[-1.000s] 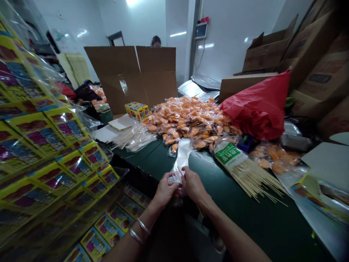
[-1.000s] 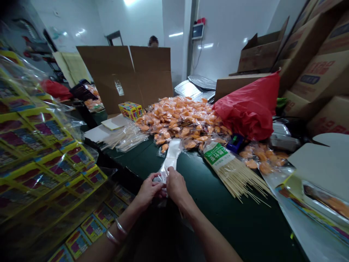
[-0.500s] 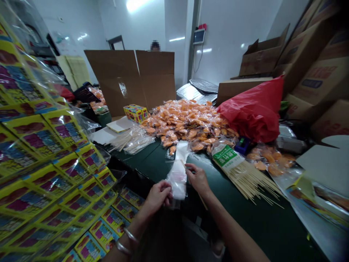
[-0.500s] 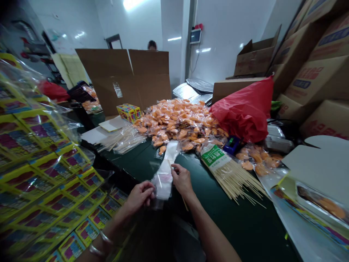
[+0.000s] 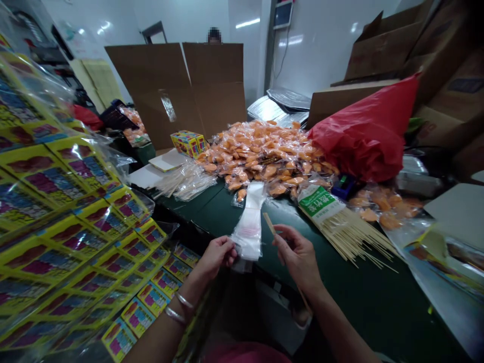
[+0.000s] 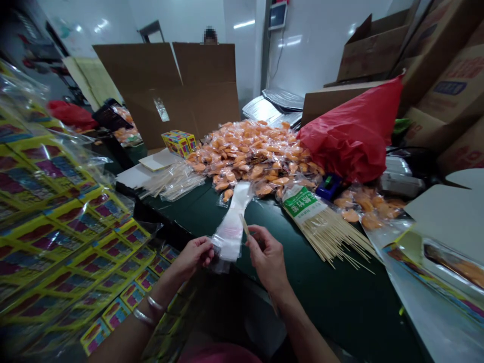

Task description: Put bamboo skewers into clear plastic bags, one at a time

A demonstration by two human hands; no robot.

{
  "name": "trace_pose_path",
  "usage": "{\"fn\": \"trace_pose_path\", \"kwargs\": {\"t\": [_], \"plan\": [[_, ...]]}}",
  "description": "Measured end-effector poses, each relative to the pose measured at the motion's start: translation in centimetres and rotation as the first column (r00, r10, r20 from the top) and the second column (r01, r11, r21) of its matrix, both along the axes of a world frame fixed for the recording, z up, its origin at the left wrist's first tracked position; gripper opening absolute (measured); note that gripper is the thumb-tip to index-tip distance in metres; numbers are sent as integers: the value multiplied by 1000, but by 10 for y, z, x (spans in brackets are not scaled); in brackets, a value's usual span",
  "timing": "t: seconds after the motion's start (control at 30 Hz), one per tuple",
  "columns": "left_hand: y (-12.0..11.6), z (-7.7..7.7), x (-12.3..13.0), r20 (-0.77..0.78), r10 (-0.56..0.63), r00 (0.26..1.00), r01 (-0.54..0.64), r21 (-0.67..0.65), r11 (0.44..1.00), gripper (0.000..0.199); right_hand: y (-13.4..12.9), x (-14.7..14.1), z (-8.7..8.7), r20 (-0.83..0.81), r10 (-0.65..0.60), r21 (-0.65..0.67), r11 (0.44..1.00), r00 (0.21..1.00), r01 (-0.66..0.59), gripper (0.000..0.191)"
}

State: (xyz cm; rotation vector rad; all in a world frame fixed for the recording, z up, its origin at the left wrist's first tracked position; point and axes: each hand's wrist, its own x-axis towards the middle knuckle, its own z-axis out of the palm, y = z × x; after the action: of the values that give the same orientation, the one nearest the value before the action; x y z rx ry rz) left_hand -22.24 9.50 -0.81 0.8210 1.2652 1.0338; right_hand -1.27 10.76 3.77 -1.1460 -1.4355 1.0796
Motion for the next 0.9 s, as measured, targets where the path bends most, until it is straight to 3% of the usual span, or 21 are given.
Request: {"fn": "trace_pose_path", "kwargs": {"t": [0.13,0.23,0.43,0.63,0.77,0.9], "plan": [[-5,5,-4,-38,-21,999,20,-28,999,21,-2,-8,-7,150,208,66,973,967,-219,25],[-16,7,-10,-57,14,998,-20,-103,994,28,4,-15,-19,236,257,65,958,937,-279,20],[-31,3,-19,-79,106,991,-118,-168,979,34,7,-12,-34,208,225,14,972,952,-233,23],[-39,-13,-24,-173,351,920,-362,-36,932,41,8,-3,-38,186,191,-15,981,964,-191,21],[-41,-23,-5,-148,332,932,-341,-43,939,42,2,-4,-37,183,187,-35,982,965,-183,16],[-36,-28,12,-19,331,944,-331,-11,944,35,-8,-8,-36,203,222,-38,975,954,-219,13]]}}
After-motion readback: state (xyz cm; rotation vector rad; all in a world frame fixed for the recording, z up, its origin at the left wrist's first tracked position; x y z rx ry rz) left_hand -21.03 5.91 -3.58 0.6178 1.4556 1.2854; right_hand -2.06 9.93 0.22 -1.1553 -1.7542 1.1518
